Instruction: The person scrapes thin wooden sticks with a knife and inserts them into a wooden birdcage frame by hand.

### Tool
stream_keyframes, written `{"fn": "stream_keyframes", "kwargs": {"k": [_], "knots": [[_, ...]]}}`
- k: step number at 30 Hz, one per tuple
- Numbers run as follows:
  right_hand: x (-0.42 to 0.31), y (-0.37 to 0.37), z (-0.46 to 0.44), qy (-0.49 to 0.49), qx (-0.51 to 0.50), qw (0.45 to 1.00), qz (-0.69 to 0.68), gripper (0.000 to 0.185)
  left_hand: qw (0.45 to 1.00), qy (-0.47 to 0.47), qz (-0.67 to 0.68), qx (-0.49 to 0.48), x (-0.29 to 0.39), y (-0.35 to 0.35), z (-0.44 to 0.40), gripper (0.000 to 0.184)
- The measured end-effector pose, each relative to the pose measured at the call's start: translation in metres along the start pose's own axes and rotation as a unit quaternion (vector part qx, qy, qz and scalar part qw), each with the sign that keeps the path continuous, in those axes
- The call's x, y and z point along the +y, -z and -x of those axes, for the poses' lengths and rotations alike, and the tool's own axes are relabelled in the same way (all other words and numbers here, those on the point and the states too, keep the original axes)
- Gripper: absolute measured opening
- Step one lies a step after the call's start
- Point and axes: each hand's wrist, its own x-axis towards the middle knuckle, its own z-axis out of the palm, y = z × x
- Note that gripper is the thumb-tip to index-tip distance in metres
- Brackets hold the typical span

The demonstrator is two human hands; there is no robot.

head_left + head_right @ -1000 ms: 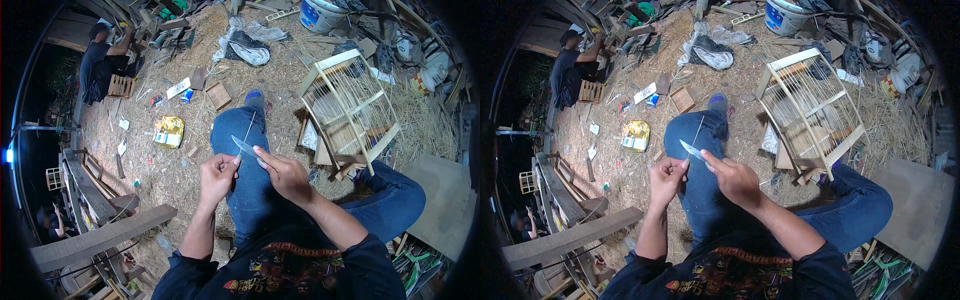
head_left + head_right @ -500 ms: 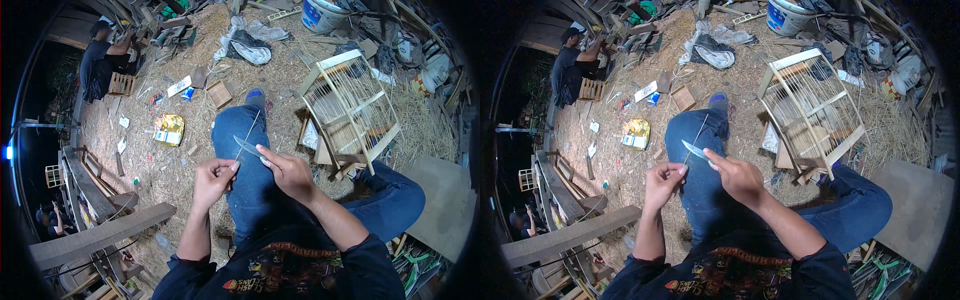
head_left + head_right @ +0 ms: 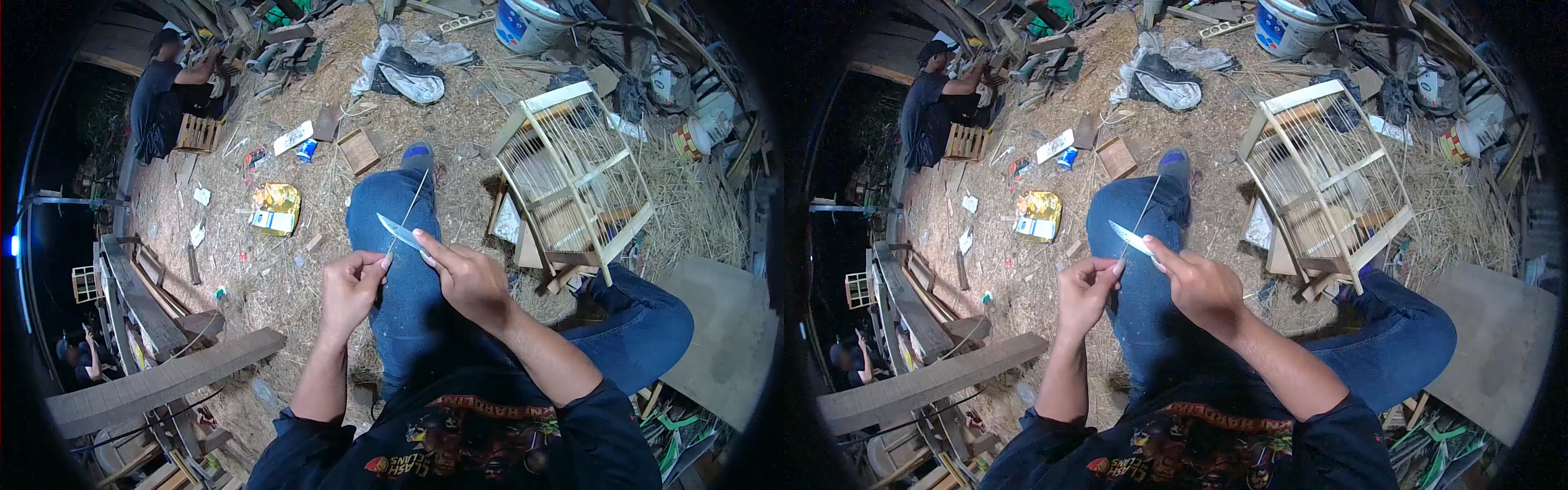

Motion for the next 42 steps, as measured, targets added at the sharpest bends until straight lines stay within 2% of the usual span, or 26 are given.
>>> {"fn": "stream_keyframes", "kwargs": {"k": [8,14,19,23,26,28,31,42], "knots": [[-0.002,-0.004,0.006,0.022,0.023,0.999,-0.004,0.044,0.999,0.014,-0.029,-0.002,0.008,0.001,0.001,0.018],[-0.011,-0.003,0.014,0.014,0.008,1.000,0.006,0.042,1.000,-0.001,-0.012,-0.005,0.000,0.000,-0.001,0.016],[-0.012,0.000,0.012,-0.003,-0.011,1.000,-0.011,0.046,0.998,0.036,0.034,-0.030,0.003,0.005,0.000,0.017],[-0.014,0.002,0.009,-0.001,-0.005,1.000,-0.018,0.045,0.999,0.010,0.035,-0.020,0.000,0.010,0.017,0.018],[-0.009,-0.002,0.006,-0.009,-0.012,0.999,-0.028,0.045,1.000,0.027,0.000,0.012,-0.004,0.014,0.020,0.018],[-0.008,-0.002,0.001,-0.018,-0.015,1.000,-0.021,0.047,0.998,0.049,0.041,0.025,0.002,0.010,0.014,0.018],[-0.002,-0.004,-0.009,-0.024,-0.002,1.000,-0.014,0.049,1.000,0.018,0.015,0.018,0.013,0.007,0.002,0.018],[-0.014,-0.003,-0.007,-0.052,-0.021,0.998,-0.008,0.046,1.000,0.015,0.002,-0.001,0.008,0.006,-0.007,0.017]]}}
